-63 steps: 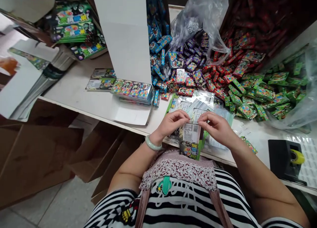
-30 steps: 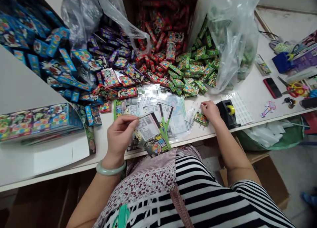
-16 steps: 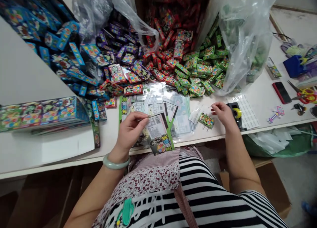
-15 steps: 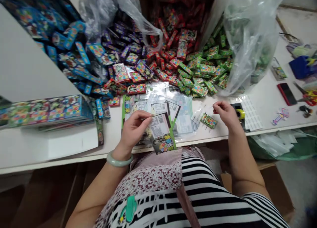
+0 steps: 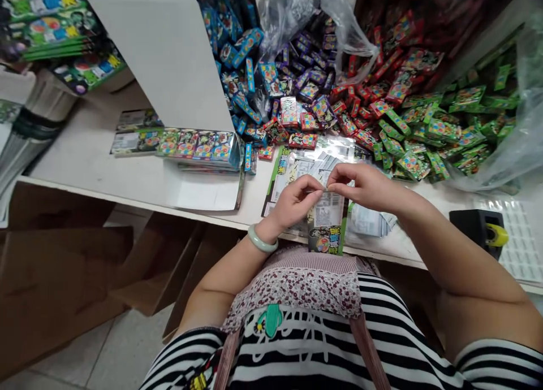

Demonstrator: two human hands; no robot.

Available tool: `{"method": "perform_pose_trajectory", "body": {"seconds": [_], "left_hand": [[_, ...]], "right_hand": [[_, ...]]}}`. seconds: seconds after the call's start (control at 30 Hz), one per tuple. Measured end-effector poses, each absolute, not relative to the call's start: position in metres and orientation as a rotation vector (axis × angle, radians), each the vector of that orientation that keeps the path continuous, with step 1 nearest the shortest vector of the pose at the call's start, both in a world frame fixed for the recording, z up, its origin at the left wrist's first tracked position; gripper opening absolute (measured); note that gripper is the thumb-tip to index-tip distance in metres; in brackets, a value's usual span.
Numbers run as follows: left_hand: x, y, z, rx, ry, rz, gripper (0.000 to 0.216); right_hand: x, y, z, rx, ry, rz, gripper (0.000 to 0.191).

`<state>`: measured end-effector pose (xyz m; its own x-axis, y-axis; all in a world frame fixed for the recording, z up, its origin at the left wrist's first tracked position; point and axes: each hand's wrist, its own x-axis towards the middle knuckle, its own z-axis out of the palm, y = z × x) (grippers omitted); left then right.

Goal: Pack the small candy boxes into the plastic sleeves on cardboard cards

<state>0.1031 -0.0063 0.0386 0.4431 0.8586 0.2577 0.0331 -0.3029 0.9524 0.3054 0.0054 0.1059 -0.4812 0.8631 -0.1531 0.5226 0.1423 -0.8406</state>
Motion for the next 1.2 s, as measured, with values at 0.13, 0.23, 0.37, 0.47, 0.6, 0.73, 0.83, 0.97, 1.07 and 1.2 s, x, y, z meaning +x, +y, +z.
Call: {"method": "perform_pose_trajectory", "body": {"seconds": [0.13, 0.23, 0.37, 0.47, 0.6, 0.73, 0.83, 0.97, 1.07, 1.2], "left_hand": [[0.104, -0.004, 0.036, 1.627, 0.800, 0.992, 0.020], [0.106, -0.003, 0.036, 1.605, 0.810, 0.985, 0.024], [0.109, -0.003, 0.035, 1.602, 0.838, 1.009, 0.025], [0.112, -0.003, 0.035, 1.607, 0.867, 1.022, 0.024], [0.112, -0.005, 0.031, 1.653, 0.913, 1.052, 0.021], [0.113, -0.003, 0.029, 1.746, 0.923, 1.065, 0.023], [0.111, 0.000, 0.037, 1.888, 0.828, 0.951, 0.026], [0.092, 0.008, 0.043, 1.862, 0.965, 1.004, 0.017], [0.070, 0.017, 0.031, 1.563, 1.256, 1.261, 0.019], [0.060, 0.025, 0.000, 1.167, 1.312, 1.399, 0.027]], "right_hand": [[0.306, 0.013, 0.104, -1.376, -2.084, 1.285, 0.015], [0.306, 0.015, 0.102, -1.403, -2.104, 1.268, 0.015], [0.305, 0.016, 0.102, -1.427, -2.144, 1.219, 0.010], [0.304, 0.016, 0.103, -1.430, -2.151, 1.202, 0.008], [0.301, 0.018, 0.095, -1.451, -2.014, 1.244, 0.008], [0.292, 0.022, 0.078, -1.473, -1.603, 1.664, 0.014], [0.295, 0.023, 0.067, -1.385, -1.331, 1.988, 0.009], [0.344, 0.019, 0.056, -1.474, -1.474, 1.535, 0.008], [0.410, 0.011, 0.042, -1.815, -1.507, 0.669, 0.021], [0.479, 0.002, 0.015, -2.248, -1.461, 0.263, 0.036]]}}
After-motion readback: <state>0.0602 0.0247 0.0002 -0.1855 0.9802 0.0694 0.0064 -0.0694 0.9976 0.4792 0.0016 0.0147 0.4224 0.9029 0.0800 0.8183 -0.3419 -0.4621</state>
